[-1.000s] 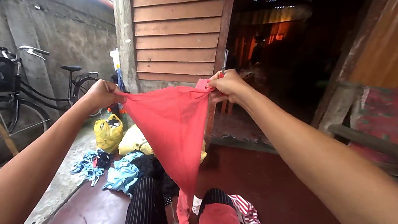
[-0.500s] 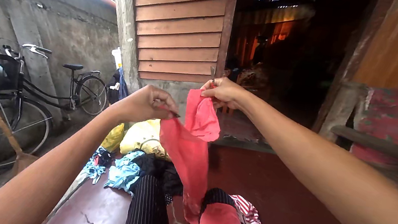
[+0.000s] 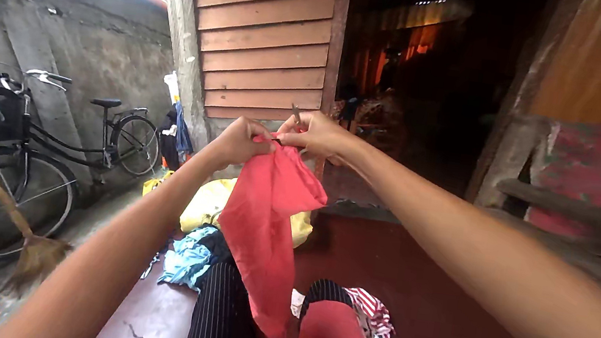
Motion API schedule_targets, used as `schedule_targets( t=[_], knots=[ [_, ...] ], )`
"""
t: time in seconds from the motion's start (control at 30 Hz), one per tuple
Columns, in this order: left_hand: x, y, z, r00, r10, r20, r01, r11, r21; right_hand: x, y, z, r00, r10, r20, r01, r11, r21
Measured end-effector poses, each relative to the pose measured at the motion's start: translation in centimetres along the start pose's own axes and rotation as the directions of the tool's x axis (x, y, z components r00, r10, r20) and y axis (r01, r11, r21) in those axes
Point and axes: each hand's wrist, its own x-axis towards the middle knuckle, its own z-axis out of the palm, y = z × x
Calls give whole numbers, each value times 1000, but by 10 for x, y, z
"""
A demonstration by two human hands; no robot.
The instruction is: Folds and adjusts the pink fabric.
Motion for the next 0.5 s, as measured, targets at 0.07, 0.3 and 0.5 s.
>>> schedule_targets(
  t=[0.07, 0.3, 0.5],
  knots=[
    [-2, -5, -3, 999, -19, -38, 18, 1000, -9, -12, 5, 1, 998, 69, 15, -68, 996, -62],
    [-16, -24, -20, 986, -87, -141, 81, 995, -51, -53, 43, 12, 849, 500, 170, -474, 864, -170],
    [-19, -41, -22, 964, -171, -202, 161, 985, -68, -28, 26, -18, 896, 424, -132, -420, 905, 61]
  ],
)
